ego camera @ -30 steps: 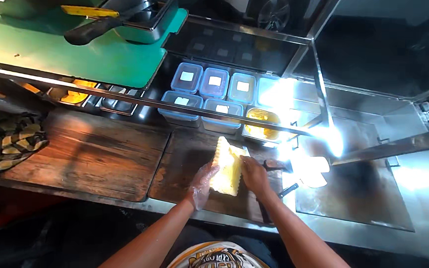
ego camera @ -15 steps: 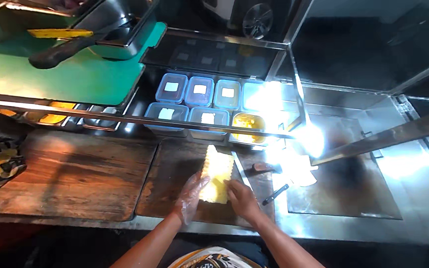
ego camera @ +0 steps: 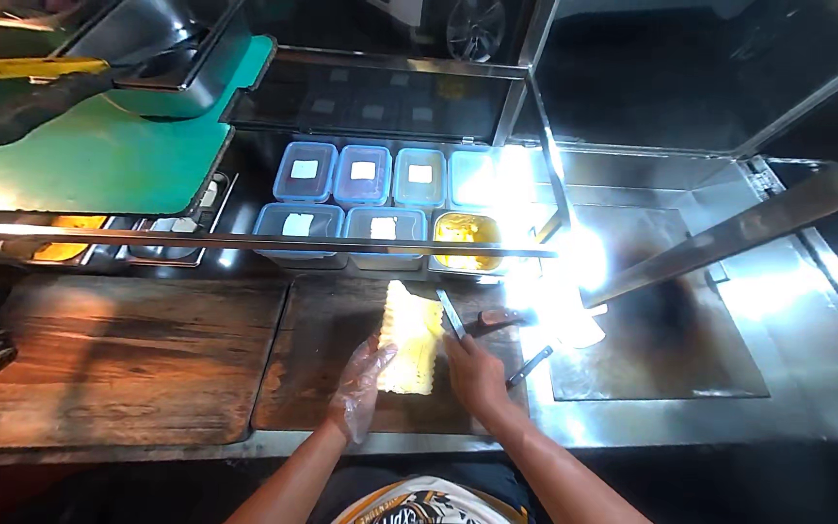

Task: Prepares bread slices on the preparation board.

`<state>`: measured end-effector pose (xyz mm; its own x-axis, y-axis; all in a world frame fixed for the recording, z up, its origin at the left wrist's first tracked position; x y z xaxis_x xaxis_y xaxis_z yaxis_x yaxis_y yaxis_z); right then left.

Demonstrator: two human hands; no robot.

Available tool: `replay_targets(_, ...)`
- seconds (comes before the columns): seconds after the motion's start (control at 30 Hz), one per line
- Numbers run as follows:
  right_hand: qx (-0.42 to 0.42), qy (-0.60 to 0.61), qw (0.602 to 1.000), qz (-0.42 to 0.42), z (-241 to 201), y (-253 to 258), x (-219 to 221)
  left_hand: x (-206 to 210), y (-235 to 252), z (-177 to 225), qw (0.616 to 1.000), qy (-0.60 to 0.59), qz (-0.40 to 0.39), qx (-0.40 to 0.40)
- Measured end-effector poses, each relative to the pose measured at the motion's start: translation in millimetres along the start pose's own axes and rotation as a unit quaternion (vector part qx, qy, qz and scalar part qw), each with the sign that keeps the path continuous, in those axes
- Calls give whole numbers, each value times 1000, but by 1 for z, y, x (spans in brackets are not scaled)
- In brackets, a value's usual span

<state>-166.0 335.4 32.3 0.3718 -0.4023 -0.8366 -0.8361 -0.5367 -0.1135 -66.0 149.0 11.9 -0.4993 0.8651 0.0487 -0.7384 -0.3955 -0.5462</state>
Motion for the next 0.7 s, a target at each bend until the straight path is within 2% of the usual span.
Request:
replay_targets(0.1, 42, 110, 992, -45, -1, 1, -4, -1, 1, -4, 1000, 1, 0, -6)
replay_targets(0.2, 62, 64, 996, -26, 4, 26, 1, 2, 1, -4, 1000, 6, -3, -3)
replay_targets(0.27, 39, 52, 997, -36, -6, 19, 9, 4, 1, 3, 1000, 11, -16, 7)
replay_targets(0.33, 53, 152, 981, -107, -14, 12, 14, 6, 2, 9, 999, 13, -25, 15)
replay_targets(0.4, 125, 312, 933, -130, -5, 17, 24, 5, 1, 3, 1000, 14, -16, 11)
replay_targets(0.5, 283, 529, 798, -57, 14, 22, 33, 5, 2, 1, 999, 24, -19, 9)
replay_targets(0.57, 336, 582, 740, -21, 14, 15, 27, 6, 1, 5, 999, 29, -31, 13)
replay_targets(0.6, 337, 595, 730, -18, 13, 12, 23, 6, 1, 6, 999, 31, -35, 12)
replay_targets(0.63, 328, 595, 733, -21, 13, 9, 22, 5, 1, 4, 999, 30, -32, 12)
replay_targets(0.67, 316, 569, 759, -23, 17, 7, 20, 3, 1, 2, 999, 34, -29, 8)
replay_targets(0.7, 301, 510, 806, -16, 22, 5, 15, 2, 1, 1, 999, 38, -28, 6)
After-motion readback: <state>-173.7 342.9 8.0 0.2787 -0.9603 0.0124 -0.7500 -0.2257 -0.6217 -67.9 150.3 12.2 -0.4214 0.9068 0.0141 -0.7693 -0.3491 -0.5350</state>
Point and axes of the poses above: each hand's wrist, its own y-axis towards the middle knuckle, its own x-axis out of the palm, z = x × y, the point moved 9 cm from there along y, towards the middle knuckle, and after that the axes turned 2 degrees about -z, right-handed, at the moved point
